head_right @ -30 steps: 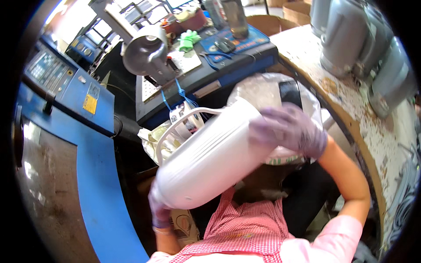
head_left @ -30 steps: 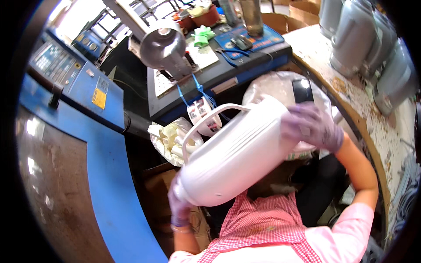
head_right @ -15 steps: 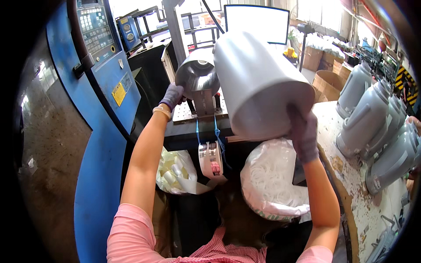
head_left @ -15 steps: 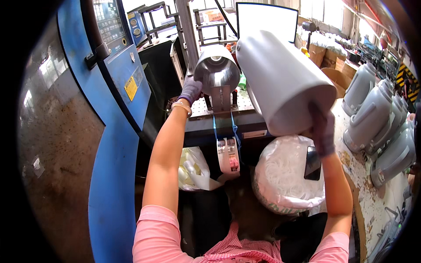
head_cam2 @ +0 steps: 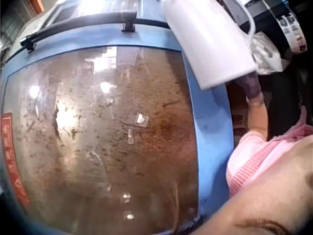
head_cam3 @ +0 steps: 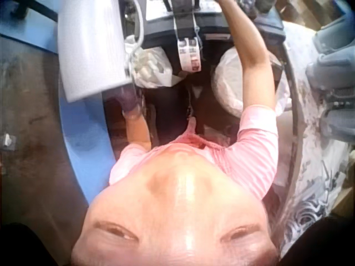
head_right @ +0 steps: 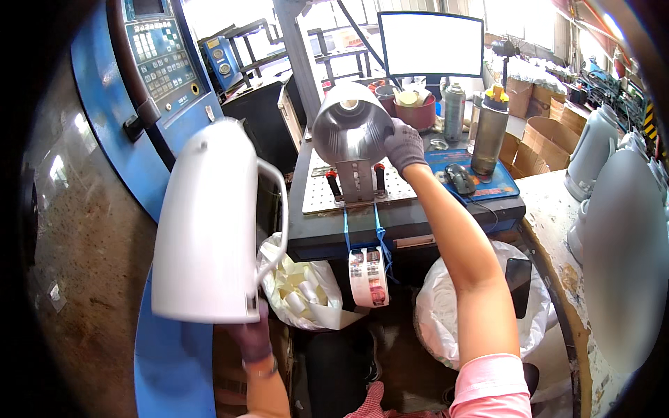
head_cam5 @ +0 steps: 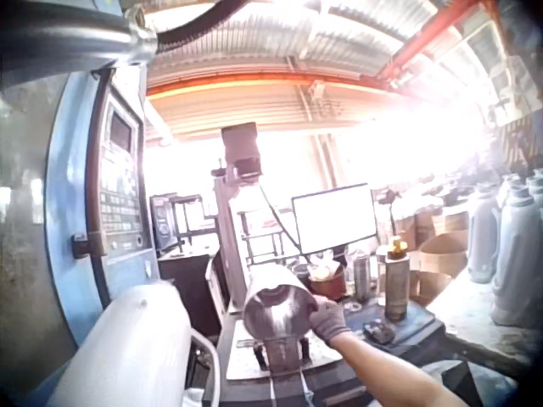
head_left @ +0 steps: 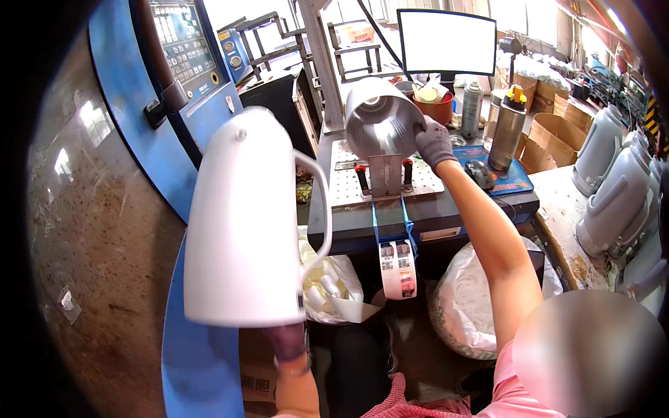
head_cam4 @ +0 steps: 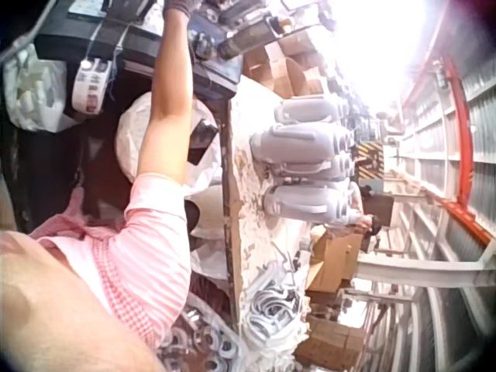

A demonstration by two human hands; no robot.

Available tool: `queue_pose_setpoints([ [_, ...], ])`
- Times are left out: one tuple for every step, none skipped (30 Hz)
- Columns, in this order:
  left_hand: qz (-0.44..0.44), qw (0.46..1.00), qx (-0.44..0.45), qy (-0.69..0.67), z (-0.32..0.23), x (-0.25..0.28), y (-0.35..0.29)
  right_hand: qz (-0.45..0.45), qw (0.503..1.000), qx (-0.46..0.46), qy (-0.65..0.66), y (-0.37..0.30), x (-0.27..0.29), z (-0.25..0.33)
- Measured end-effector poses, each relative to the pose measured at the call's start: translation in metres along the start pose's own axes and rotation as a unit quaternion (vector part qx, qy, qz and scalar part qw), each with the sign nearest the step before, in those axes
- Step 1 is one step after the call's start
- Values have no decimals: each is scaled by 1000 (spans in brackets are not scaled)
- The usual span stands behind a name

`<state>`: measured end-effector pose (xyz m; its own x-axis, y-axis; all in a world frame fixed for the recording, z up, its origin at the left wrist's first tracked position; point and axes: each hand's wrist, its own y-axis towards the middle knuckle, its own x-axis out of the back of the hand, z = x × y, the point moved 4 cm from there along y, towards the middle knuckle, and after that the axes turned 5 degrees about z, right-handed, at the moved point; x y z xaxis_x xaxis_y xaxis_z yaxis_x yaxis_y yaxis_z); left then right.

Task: The person assembles white electric kettles by inserting a grey circular base into the bottom of the kettle body and attaching a handle. The person handles the kettles one at a time, inserting the base, attaching the handle, and placing the finished unit on a nearby table.

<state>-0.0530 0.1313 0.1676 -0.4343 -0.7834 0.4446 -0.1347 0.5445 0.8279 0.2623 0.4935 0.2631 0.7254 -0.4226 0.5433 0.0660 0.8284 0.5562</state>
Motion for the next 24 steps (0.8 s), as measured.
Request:
queue_pose_setpoints([
  [32,998,45,-27,1,14,-29,20,999,8,-39,-2,-8,-4],
  [65,983,115,-126,3,21,-49,40,998,3,-58,-3,-10,-1],
  [93,957,184,-207,3,22,-68,61,995,-2,-78,-6,-10,4],
  [118,938,209,-249,1,24,-81,78,992,-9,-101,-8,-6,4],
  [144,920,229,-285,-4,23,-92,34,992,14,-121,-11,1,5],
  [174,907,232,-306,-10,23,-97,-11,990,36,-139,-15,9,9],
  [206,890,234,-332,-16,23,-100,-58,984,58,-157,-21,19,11],
  [238,875,228,-356,-22,23,-101,-99,977,112,-150,-31,32,13],
  [269,858,225,-375,-27,29,-102,-134,967,168,-140,-45,41,26],
  [298,841,229,-389,-30,41,-106,-155,948,260,-94,-80,54,61],
  [330,820,224,-410,-34,49,-109,-13,979,194,55,-112,60,78],
  [365,796,212,-433,-37,56,-109,127,965,119,196,-152,67,93],
  [403,768,188,-461,-40,59,-107,245,869,53,428,-197,70,99],
  [435,743,161,-483,-41,63,-103,319,717,-65,616,-244,69,106],
  [460,720,123,-505,-41,67,-96,363,680,-61,634,-289,73,106],
  [467,706,92,-524,-38,68,-85,309,781,51,540,-315,80,102],
  [468,686,54,-554,-33,63,-73,303,740,7,600,-328,95,93],
  [425,688,67,-584,-20,59,-61,309,679,-31,666,-344,103,87],
  [395,669,78,-625,-11,44,-49,316,692,-18,649,-362,110,76],
  [221,705,217,-638,-20,41,-41,318,710,-6,628,-381,118,62],
  [200,706,244,-634,-38,38,-24,332,722,0,606,-398,130,64],
  [239,691,234,-640,-62,32,-18,347,760,-8,549,-422,144,66],
  [280,673,223,-647,-86,24,-16,381,794,14,474,-436,151,68],
  [328,650,210,-653,-109,14,-13,407,823,30,395,-451,163,68],
])
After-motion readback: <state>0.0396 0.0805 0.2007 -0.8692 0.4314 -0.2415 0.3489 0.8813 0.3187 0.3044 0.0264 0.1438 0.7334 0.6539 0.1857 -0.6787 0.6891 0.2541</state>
